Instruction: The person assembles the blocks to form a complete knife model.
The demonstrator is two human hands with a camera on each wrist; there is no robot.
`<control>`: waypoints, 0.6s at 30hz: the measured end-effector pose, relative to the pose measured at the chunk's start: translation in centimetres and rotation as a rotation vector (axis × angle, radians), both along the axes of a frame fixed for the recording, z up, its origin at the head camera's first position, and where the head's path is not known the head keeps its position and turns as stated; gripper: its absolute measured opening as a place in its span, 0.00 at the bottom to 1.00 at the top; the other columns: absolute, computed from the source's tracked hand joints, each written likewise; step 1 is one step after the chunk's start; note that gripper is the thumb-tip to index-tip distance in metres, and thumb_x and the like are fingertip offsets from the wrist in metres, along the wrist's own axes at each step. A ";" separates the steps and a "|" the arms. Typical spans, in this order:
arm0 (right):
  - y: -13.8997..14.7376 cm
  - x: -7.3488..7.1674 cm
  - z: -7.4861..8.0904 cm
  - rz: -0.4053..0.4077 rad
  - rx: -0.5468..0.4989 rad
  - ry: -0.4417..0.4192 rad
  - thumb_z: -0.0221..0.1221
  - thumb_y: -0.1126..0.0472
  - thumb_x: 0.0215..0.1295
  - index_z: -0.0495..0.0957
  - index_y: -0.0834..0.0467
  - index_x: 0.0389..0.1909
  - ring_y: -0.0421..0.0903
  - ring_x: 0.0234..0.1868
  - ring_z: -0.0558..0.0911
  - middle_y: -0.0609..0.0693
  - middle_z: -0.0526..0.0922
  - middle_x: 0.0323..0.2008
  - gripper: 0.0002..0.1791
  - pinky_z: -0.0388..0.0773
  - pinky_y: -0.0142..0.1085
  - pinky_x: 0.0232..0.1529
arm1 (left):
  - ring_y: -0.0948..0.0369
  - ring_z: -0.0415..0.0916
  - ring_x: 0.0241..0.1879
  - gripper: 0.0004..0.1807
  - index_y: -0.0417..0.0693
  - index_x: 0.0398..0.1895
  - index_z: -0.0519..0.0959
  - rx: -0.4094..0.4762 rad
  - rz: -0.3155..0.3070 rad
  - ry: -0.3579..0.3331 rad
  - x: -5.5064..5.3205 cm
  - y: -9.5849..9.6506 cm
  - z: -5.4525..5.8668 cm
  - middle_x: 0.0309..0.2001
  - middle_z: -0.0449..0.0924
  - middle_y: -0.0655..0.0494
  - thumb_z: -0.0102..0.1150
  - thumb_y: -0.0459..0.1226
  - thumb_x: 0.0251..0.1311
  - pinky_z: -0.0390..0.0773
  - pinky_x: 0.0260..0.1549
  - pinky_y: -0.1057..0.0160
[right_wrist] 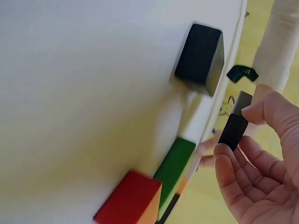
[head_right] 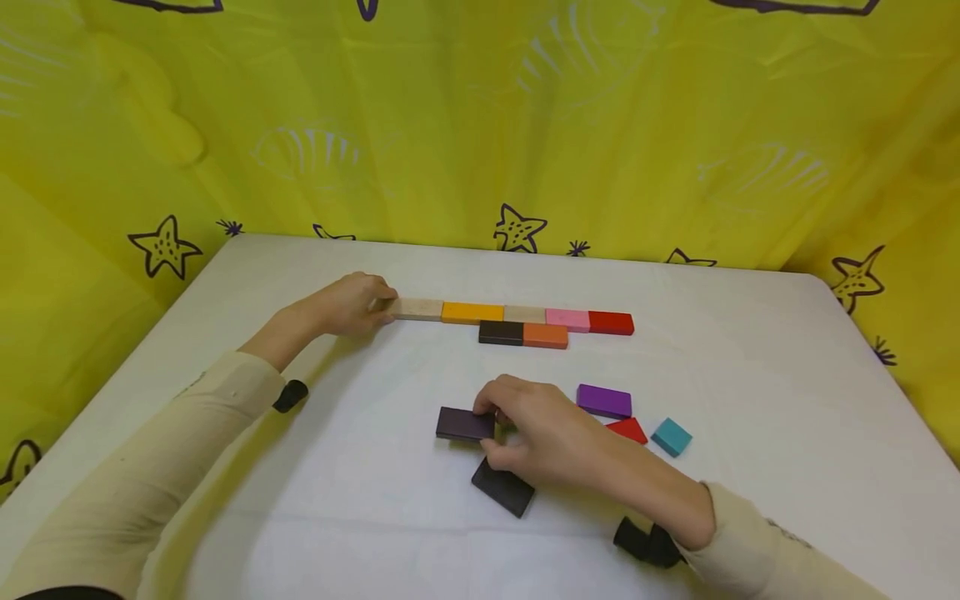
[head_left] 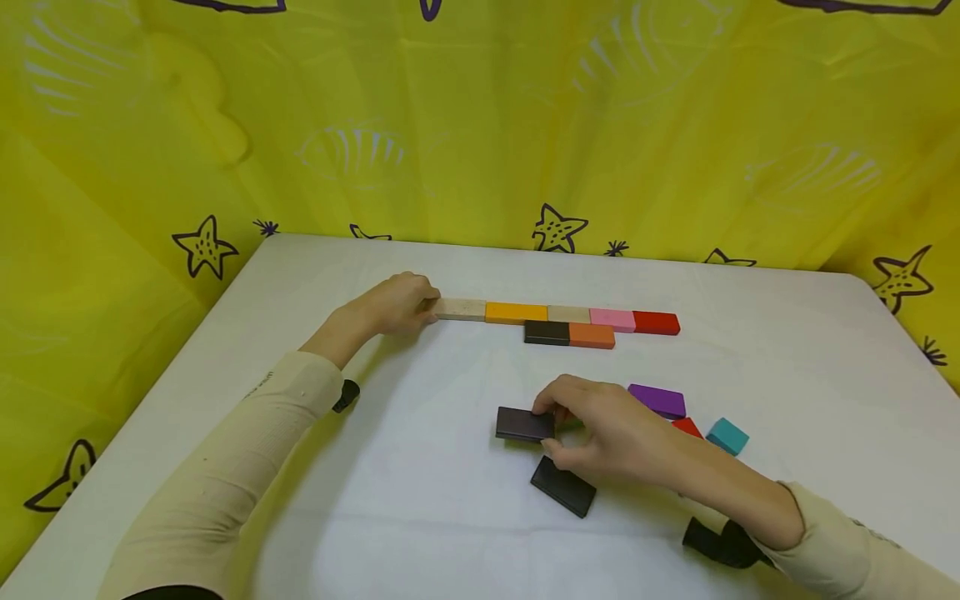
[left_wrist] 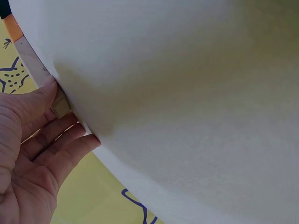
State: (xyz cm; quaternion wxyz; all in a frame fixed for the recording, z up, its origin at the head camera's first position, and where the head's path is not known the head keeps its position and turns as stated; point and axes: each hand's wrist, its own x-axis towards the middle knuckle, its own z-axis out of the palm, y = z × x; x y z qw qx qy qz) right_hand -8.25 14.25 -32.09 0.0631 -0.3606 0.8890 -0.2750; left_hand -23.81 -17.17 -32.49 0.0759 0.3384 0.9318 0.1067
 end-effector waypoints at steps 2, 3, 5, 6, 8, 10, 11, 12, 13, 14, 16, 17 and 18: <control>0.4 -0.3 0.1 -0.014 -0.005 0.012 0.69 0.62 0.60 0.79 0.53 0.46 0.38 0.39 0.80 0.39 0.81 0.39 0.14 0.82 0.35 0.42 | 0.57 0.63 0.29 0.13 0.44 0.23 0.72 0.003 0.000 -0.001 0.0 0.0 0.0 0.23 0.66 0.55 0.64 0.31 0.65 0.63 0.32 0.60; 0.7 -0.4 0.1 -0.021 -0.004 0.022 0.70 0.62 0.59 0.79 0.53 0.46 0.38 0.39 0.80 0.39 0.81 0.39 0.15 0.82 0.35 0.43 | 0.57 0.63 0.29 0.14 0.44 0.23 0.72 0.004 0.001 -0.002 0.0 0.0 0.0 0.23 0.66 0.55 0.64 0.31 0.65 0.63 0.32 0.61; 1.1 -0.7 0.1 -0.034 -0.005 0.046 0.70 0.62 0.59 0.80 0.54 0.46 0.39 0.39 0.80 0.40 0.82 0.39 0.15 0.82 0.36 0.43 | 0.57 0.63 0.29 0.14 0.44 0.23 0.72 0.007 0.002 -0.002 0.0 0.0 0.0 0.23 0.66 0.55 0.65 0.31 0.65 0.63 0.32 0.61; 1.3 -0.9 0.0 -0.042 -0.003 0.059 0.71 0.63 0.58 0.80 0.54 0.45 0.39 0.39 0.80 0.40 0.82 0.39 0.15 0.82 0.36 0.42 | 0.57 0.63 0.29 0.14 0.44 0.23 0.72 0.008 0.003 -0.003 0.0 0.0 0.0 0.23 0.66 0.55 0.65 0.31 0.65 0.63 0.32 0.61; 1.8 -1.2 -0.1 -0.057 -0.003 0.081 0.72 0.63 0.57 0.80 0.55 0.45 0.39 0.39 0.80 0.40 0.82 0.39 0.16 0.81 0.36 0.42 | 0.57 0.63 0.29 0.14 0.44 0.23 0.72 0.008 0.004 -0.003 0.0 0.0 0.0 0.23 0.66 0.55 0.65 0.31 0.64 0.63 0.32 0.61; 2.3 -1.5 -0.1 -0.073 -0.002 0.097 0.72 0.63 0.57 0.80 0.56 0.45 0.39 0.39 0.80 0.40 0.82 0.38 0.16 0.81 0.36 0.42 | 0.57 0.63 0.29 0.15 0.44 0.22 0.71 0.008 0.003 -0.002 0.0 0.0 -0.1 0.23 0.66 0.55 0.65 0.31 0.64 0.63 0.32 0.61; 2.5 -1.7 -0.1 -0.081 0.000 0.100 0.72 0.64 0.56 0.80 0.56 0.45 0.39 0.39 0.80 0.41 0.82 0.38 0.16 0.81 0.36 0.42 | 0.57 0.63 0.29 0.15 0.44 0.22 0.71 0.009 0.003 -0.003 -0.1 0.0 -0.1 0.23 0.66 0.55 0.65 0.31 0.64 0.63 0.32 0.61; 2.7 -1.9 0.0 -0.090 0.004 0.102 0.73 0.64 0.56 0.80 0.56 0.45 0.39 0.39 0.80 0.41 0.82 0.38 0.16 0.82 0.37 0.42 | 0.57 0.63 0.29 0.15 0.44 0.22 0.71 0.009 0.002 -0.003 -0.1 0.0 -0.1 0.23 0.65 0.55 0.65 0.31 0.64 0.63 0.32 0.61; 3.0 -2.0 0.0 -0.099 0.006 0.101 0.73 0.64 0.56 0.80 0.57 0.44 0.40 0.39 0.80 0.42 0.82 0.38 0.16 0.82 0.37 0.41 | 0.57 0.63 0.29 0.15 0.44 0.23 0.71 0.009 0.001 -0.002 -0.1 0.0 -0.1 0.23 0.65 0.55 0.65 0.31 0.64 0.63 0.31 0.61; 3.2 -2.2 0.1 -0.107 0.008 0.099 0.73 0.64 0.56 0.80 0.57 0.45 0.41 0.39 0.80 0.43 0.83 0.38 0.16 0.83 0.37 0.41 | 0.57 0.63 0.29 0.14 0.44 0.23 0.72 0.009 0.000 -0.002 -0.1 0.0 -0.1 0.23 0.65 0.55 0.65 0.31 0.64 0.63 0.31 0.61; 3.7 -2.5 0.2 -0.126 0.011 0.088 0.73 0.65 0.56 0.81 0.58 0.45 0.42 0.39 0.80 0.44 0.83 0.38 0.16 0.83 0.36 0.39 | 0.58 0.63 0.28 0.14 0.43 0.23 0.72 0.009 -0.001 -0.001 -0.1 0.0 -0.1 0.22 0.65 0.55 0.65 0.31 0.64 0.63 0.31 0.61; 3.9 -2.6 0.2 -0.134 0.011 0.082 0.73 0.65 0.56 0.81 0.58 0.45 0.43 0.39 0.80 0.45 0.83 0.38 0.16 0.83 0.35 0.37 | 0.58 0.63 0.28 0.14 0.43 0.23 0.72 0.009 -0.001 -0.002 -0.1 0.1 -0.1 0.22 0.65 0.55 0.65 0.31 0.64 0.62 0.31 0.61; 4.1 -2.7 0.2 -0.143 0.013 0.075 0.73 0.65 0.56 0.80 0.58 0.45 0.43 0.39 0.80 0.45 0.83 0.38 0.16 0.83 0.35 0.37 | 0.58 0.63 0.28 0.13 0.43 0.23 0.72 0.009 -0.001 0.000 -0.1 0.0 -0.1 0.22 0.65 0.55 0.65 0.31 0.64 0.63 0.30 0.61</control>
